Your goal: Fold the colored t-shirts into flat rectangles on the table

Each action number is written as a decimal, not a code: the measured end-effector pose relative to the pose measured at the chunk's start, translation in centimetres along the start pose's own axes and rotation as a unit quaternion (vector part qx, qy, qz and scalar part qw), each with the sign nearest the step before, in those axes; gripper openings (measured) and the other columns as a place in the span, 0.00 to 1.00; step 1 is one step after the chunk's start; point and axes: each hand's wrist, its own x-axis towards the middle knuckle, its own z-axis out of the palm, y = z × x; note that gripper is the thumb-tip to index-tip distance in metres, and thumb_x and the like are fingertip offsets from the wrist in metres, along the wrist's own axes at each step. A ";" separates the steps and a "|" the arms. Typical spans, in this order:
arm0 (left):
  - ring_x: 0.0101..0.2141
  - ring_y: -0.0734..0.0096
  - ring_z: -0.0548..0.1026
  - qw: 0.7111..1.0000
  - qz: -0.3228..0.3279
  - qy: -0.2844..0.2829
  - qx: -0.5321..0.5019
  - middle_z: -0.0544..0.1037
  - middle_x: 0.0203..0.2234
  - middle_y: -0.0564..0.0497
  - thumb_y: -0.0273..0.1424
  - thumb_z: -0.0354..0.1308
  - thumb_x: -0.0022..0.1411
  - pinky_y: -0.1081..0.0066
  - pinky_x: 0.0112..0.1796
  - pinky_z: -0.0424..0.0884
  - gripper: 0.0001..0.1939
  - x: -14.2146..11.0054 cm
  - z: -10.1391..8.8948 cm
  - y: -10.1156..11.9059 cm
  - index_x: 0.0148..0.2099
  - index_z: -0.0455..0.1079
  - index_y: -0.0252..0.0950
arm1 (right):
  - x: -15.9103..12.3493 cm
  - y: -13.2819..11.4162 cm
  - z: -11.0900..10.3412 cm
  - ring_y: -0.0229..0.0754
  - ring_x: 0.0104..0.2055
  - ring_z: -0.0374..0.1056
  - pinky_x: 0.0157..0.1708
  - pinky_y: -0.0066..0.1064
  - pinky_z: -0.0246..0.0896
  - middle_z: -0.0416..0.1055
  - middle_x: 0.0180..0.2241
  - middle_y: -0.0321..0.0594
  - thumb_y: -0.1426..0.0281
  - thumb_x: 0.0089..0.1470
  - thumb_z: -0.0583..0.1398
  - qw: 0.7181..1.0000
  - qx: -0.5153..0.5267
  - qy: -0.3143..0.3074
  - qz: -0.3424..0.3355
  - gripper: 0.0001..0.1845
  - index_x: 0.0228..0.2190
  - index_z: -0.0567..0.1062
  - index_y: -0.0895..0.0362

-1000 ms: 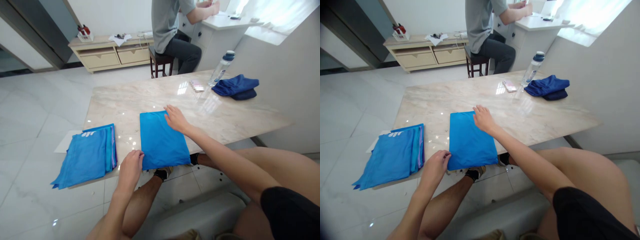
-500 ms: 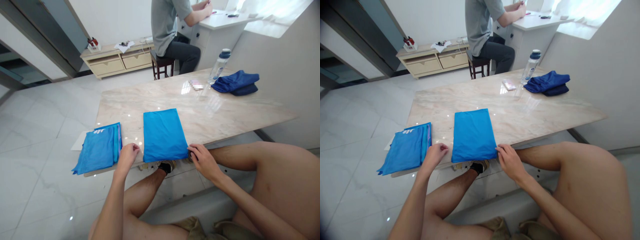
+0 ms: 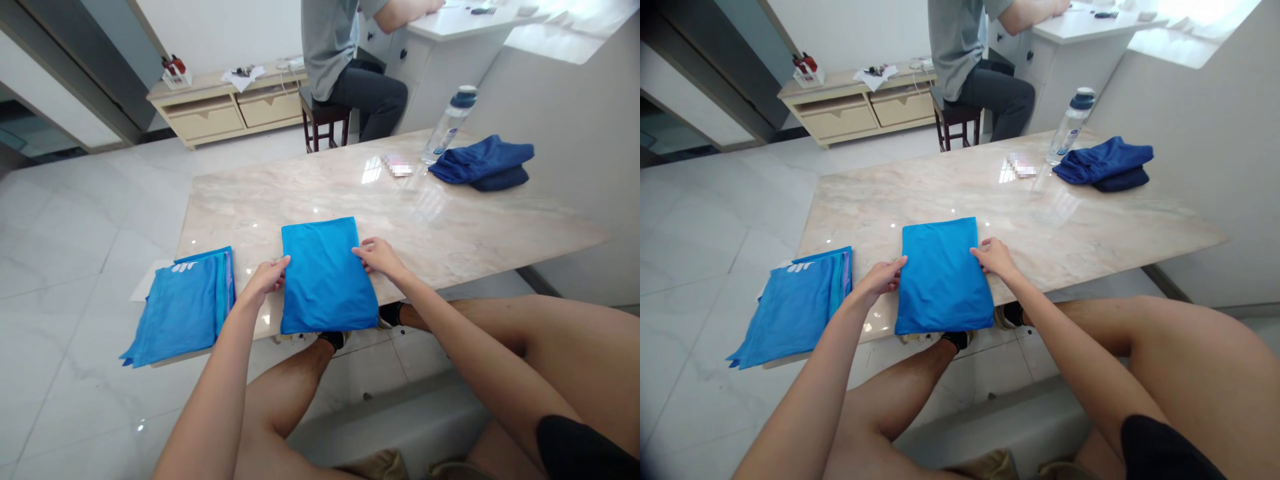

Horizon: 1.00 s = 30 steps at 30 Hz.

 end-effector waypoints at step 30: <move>0.39 0.62 0.80 0.962 0.242 0.093 -0.085 0.83 0.30 0.49 0.61 0.80 0.39 0.64 0.47 0.78 0.36 -17.8 0.0 8.6 0.36 0.82 0.34 | -14.5 -8.1 -13.7 0.45 0.32 0.69 0.34 0.35 0.61 0.77 0.26 0.39 0.37 0.51 0.69 0.954 0.077 0.031 -0.287 0.33 0.27 0.82 0.55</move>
